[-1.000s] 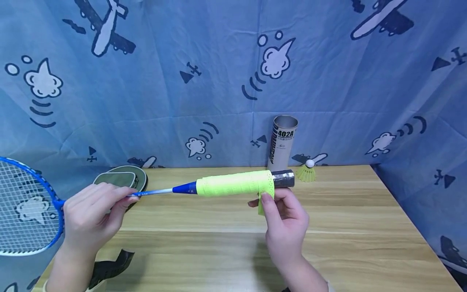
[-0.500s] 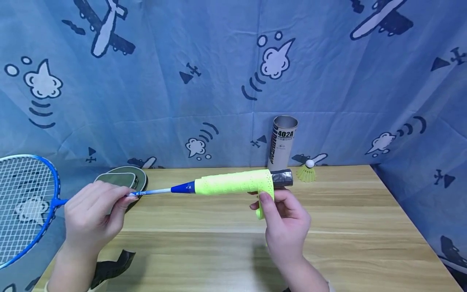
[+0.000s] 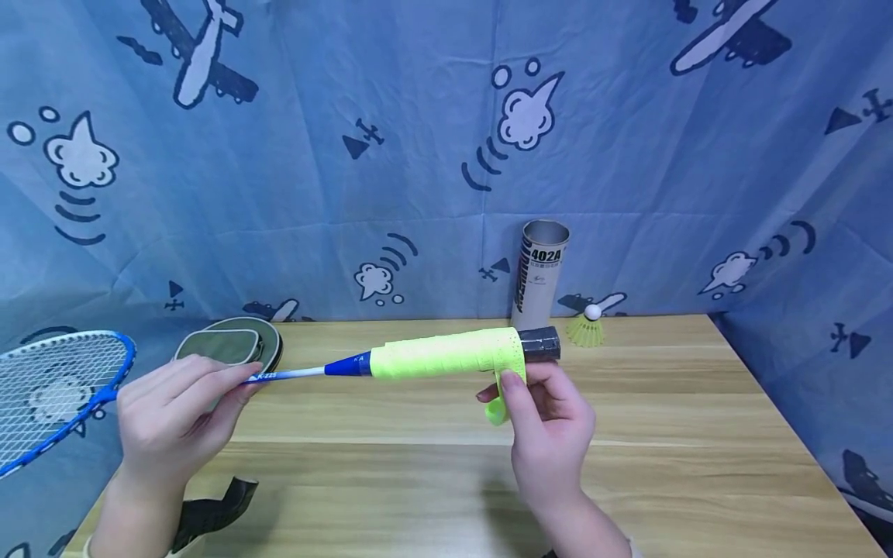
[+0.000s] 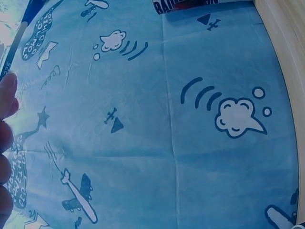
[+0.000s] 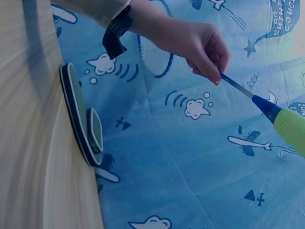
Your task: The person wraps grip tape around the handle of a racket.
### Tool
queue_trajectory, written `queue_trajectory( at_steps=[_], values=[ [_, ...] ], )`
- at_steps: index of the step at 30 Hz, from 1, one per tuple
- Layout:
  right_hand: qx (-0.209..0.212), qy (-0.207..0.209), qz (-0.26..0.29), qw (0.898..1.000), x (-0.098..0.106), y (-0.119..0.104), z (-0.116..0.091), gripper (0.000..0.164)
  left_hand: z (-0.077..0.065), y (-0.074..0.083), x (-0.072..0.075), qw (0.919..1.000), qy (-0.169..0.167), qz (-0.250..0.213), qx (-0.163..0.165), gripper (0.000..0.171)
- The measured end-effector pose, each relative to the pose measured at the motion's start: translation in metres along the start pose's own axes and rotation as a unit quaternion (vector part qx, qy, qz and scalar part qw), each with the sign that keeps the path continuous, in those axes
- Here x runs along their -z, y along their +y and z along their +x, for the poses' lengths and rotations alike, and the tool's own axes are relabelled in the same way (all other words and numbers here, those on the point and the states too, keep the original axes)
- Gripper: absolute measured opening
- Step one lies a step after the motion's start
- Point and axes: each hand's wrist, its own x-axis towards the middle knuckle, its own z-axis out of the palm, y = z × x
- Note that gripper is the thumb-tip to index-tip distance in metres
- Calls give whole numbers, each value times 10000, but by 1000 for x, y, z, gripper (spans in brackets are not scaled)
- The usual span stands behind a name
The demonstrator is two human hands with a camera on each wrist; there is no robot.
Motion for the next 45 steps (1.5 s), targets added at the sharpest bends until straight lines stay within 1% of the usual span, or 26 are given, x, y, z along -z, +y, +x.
queue_trajectory(
  at_steps=[3, 6, 13, 17, 20, 24, 27, 31, 34, 38, 42, 45],
  values=[
    [32, 29, -135, 9999, 0, 0, 0, 15, 0, -1, 0, 10000, -55, 38, 39, 38],
    [34, 112, -340, 9994, 0, -1, 0, 14, 1, 0, 0, 9999, -35, 105, 59, 40],
    [-19, 273, -491, 9984, -4, -3, 2, 13, 5, 2, -2, 9997, 156, 168, 56, 38],
    [-145, 339, -633, 9973, -6, -5, 4, 14, 6, 3, -1, 9996, 39, 253, 112, 39],
    [-260, 334, -570, 9975, -6, -6, 3, 14, 6, 3, 0, 9994, -71, 317, 130, 40],
    [-377, 240, -438, 9980, -5, -6, 3, 14, 7, 4, -3, 9990, 169, 399, 58, 38],
    [-413, 249, -479, 9977, -4, -5, 4, 13, 8, 4, -5, 9988, 323, 379, 11, 38],
    [-420, 335, -621, 9966, -4, -5, 5, 12, 7, 4, -4, 9996, 203, 193, 19, 39],
    [-400, 294, -689, 9964, -4, -5, 5, 9, 5, 3, -2, 9998, 160, 68, 19, 37],
    [-354, 210, -613, 9973, -4, -5, 5, 10, 3, 1, -1, 9999, 146, -17, 14, 32],
    [-350, 151, -479, 9981, -4, -5, 4, 17, 3, 1, -1, 9999, 118, -13, 40, 35],
    [-332, 42, -327, 9989, -3, -4, 3, 19, 4, 2, -1, 9999, 141, 14, 59, 37]
  ],
)
